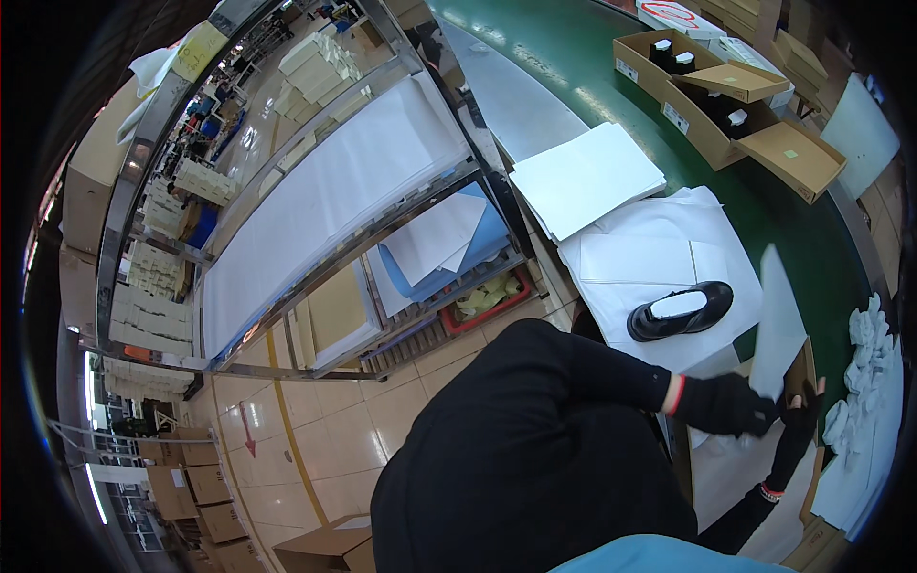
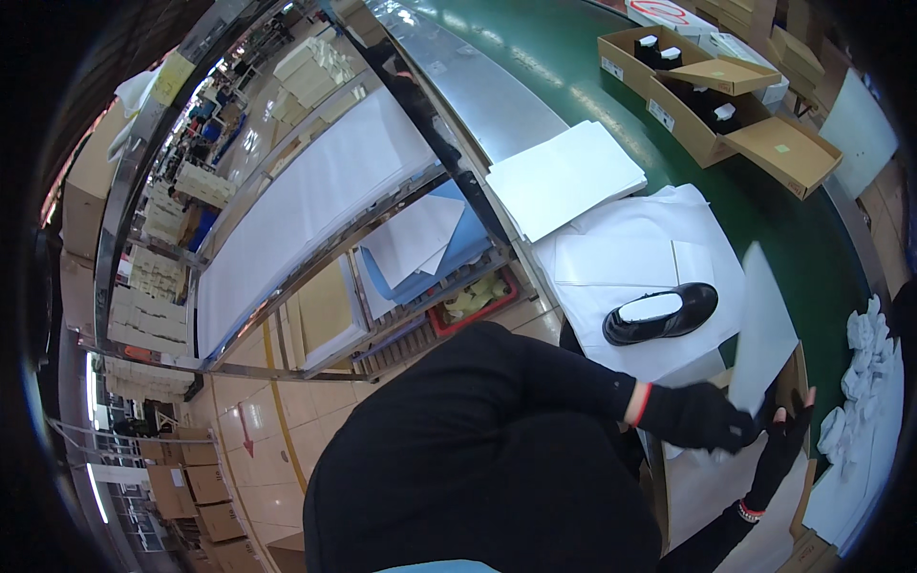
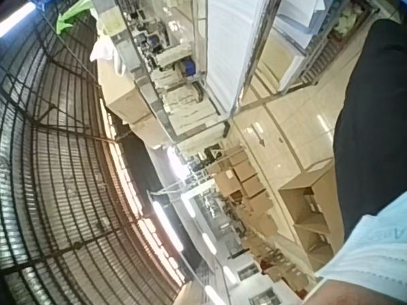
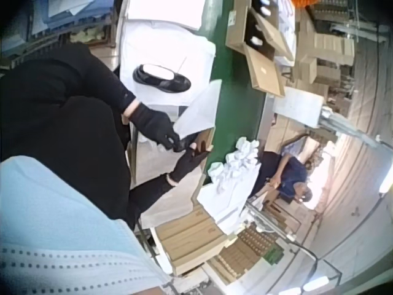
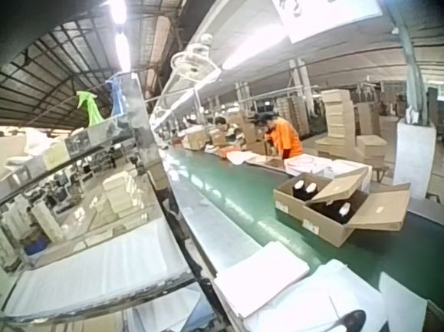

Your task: The person packs black shoes into cardboard boxes on a factory line. They place tissue paper into each box, insert the shoes, add crumpled paper for cushioning, and close the boxes. The process is repeated for multiple pairs of shoes.

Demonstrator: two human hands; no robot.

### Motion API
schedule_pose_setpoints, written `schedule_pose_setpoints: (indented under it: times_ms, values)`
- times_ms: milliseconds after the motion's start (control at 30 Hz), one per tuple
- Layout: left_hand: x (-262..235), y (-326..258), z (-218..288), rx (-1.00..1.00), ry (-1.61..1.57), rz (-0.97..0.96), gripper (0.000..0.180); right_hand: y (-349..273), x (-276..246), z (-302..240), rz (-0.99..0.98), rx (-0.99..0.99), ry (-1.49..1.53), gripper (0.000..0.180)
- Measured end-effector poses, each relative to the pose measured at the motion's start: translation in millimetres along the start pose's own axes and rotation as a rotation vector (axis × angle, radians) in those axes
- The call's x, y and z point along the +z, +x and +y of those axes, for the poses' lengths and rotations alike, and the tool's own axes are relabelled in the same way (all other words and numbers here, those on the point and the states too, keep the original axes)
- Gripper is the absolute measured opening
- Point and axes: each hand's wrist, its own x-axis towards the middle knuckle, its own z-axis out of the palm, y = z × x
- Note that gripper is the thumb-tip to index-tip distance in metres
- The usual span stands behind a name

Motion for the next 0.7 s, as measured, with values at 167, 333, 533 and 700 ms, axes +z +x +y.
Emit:
schedule_pose_setpoints:
  times_ms: [167,333,533,700]
  values:
    - [72,-3,14,0.225,-0.261,-0.227,0.023,-32,22,-56,0.033,-0.157,-0.188,0.099]
    - [54,-20,20,0.175,-0.401,-0.096,0.056,-45,-34,53,0.125,0.016,-0.278,0.076]
    - [69,-56,-9,0.025,-0.299,-0.218,0.078,-113,-209,279,0.458,-0.139,-0.923,0.073]
    - [93,-87,-29,0.028,-0.111,-0.408,0.063,-83,-97,37,0.448,-0.330,-0.634,0.073]
